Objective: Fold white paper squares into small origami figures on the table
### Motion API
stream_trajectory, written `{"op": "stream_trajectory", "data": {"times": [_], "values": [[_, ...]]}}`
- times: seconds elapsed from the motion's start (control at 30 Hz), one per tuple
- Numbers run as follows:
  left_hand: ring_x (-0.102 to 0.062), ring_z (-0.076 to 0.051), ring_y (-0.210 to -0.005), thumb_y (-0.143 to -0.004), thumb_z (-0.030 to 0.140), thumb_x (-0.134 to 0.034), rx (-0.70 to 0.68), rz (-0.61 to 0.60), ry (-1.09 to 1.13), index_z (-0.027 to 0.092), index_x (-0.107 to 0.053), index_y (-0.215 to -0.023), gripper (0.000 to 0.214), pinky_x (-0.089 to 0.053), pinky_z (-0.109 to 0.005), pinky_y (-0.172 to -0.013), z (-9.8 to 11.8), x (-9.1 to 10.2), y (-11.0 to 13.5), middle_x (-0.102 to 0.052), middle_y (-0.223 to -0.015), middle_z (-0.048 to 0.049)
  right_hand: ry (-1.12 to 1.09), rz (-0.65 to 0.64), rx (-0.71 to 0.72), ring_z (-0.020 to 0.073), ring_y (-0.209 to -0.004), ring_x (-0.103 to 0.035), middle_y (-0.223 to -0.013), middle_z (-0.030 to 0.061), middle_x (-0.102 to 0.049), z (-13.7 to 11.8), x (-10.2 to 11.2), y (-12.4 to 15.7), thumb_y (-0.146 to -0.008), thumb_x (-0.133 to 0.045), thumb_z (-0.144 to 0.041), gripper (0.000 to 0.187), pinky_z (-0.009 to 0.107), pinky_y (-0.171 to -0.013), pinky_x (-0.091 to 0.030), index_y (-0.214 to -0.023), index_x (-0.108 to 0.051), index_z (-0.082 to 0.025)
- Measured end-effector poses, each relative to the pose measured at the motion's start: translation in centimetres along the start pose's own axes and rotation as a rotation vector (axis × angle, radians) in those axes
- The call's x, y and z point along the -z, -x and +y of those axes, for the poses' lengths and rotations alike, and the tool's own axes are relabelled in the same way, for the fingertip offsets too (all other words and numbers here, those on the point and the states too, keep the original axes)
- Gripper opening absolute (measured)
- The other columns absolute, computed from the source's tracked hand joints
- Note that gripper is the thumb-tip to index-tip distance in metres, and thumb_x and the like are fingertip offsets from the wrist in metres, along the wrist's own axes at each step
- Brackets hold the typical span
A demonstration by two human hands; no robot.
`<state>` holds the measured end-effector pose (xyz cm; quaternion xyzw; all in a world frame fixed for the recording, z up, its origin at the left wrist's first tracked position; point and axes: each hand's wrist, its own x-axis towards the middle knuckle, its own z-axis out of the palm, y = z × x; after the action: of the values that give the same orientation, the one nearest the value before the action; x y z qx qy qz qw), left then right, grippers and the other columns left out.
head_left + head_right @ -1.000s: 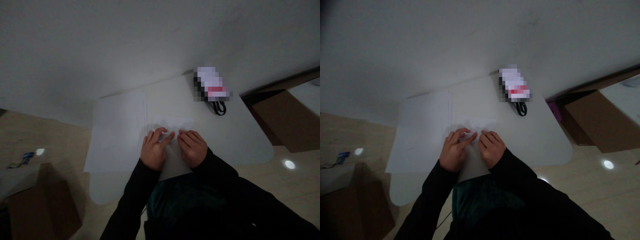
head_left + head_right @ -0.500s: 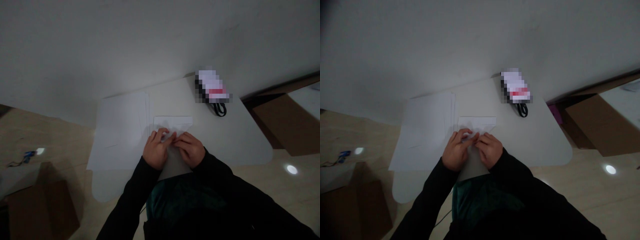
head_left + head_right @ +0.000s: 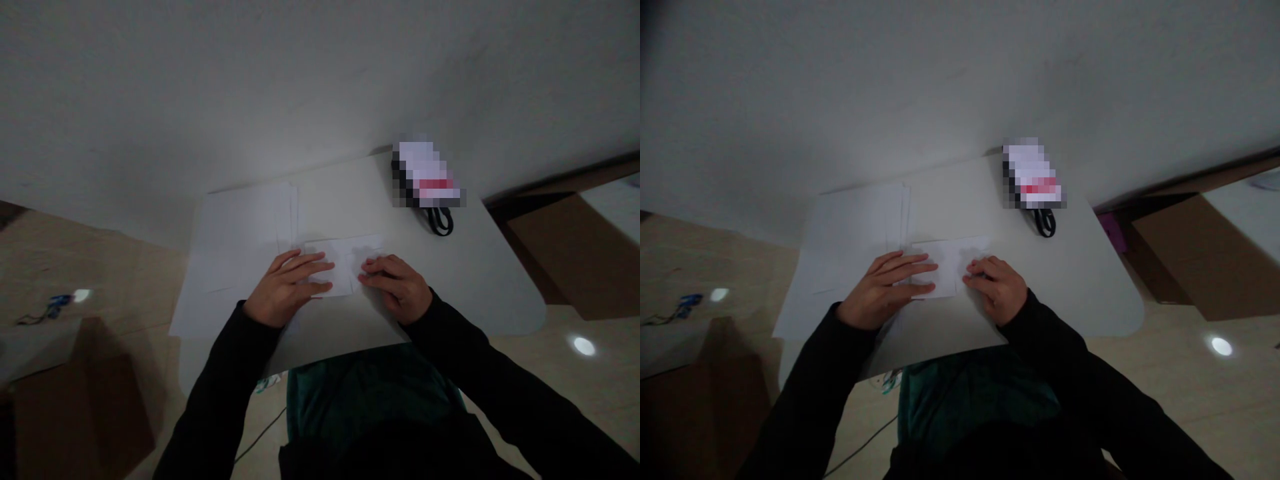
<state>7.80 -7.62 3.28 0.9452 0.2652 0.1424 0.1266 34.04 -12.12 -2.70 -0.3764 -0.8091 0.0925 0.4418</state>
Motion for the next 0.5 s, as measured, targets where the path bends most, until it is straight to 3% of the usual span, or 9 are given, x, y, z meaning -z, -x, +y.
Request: {"op": "stream_trajectory", "data": {"times": [0.1, 0.23, 0.37, 0.5], "values": [[-0.062, -0.016, -0.106, -0.09, 0.023, -0.054, -0.037, -0.033, 0.223, 0.025, -0.068, -0.097, 0.016, -0.044, -0.036, -0.096, -0.5, -0.9, -1.5, -0.07, -0.11, -0.002, 0.034, -0.001, 0.011, 0.0224, -0.095, -0.062, -0.09, 0.012, -0.064, -0.2, -0.1, 0.1, -0.079, -0.043, 0.0, 0.031, 0.04, -0.074, -0.056, -0.09, -0.068, -0.014], [-0.064, -0.014, -0.088, -0.087, 0.028, -0.058, 0.082, -0.037, 0.441, 0.019, -0.07, -0.087, 0.015, -0.051, -0.028, -0.081, -1.2, -1.8, -3.3, -0.068, -0.095, -0.006, 0.058, -0.021, 0.012, 0.0226, -0.098, -0.061, -0.094, 0.0122, -0.064, -0.3, -0.1, 0.2, -0.08, -0.042, 0.0, 0.032, 0.041, -0.076, -0.056, -0.093, -0.067, -0.014], [-0.062, -0.014, -0.083, -0.077, 0.031, -0.07, 0.208, 0.065, 0.44, 0.016, -0.068, -0.073, 0.016, -0.051, -0.028, -0.078, -1.3, -2.3, -4.5, -0.063, -0.091, -0.0062, 0.086, -0.035, 0.04, 0.0229, -0.097, -0.061, -0.093, 0.0135, -0.065, -0.4, 0.1, 0.0, -0.08, -0.042, 0.0, 0.031, 0.04, -0.075, -0.057, -0.093, -0.068, -0.012], [-0.06, -0.014, -0.079, -0.072, 0.034, -0.074, 0.278, 0.085, 0.386, 0.015, -0.067, -0.069, 0.02, -0.051, -0.03, -0.075, -1.3, -2.8, -5.2, -0.061, -0.09, -0.0054, 0.119, -0.028, 0.051, 0.023, -0.095, -0.062, -0.091, 0.0136, -0.067, -0.8, 0.2, -0.3, -0.081, -0.044, 0.0, 0.028, 0.039, -0.075, -0.057, -0.089, -0.069, -0.01]]}}
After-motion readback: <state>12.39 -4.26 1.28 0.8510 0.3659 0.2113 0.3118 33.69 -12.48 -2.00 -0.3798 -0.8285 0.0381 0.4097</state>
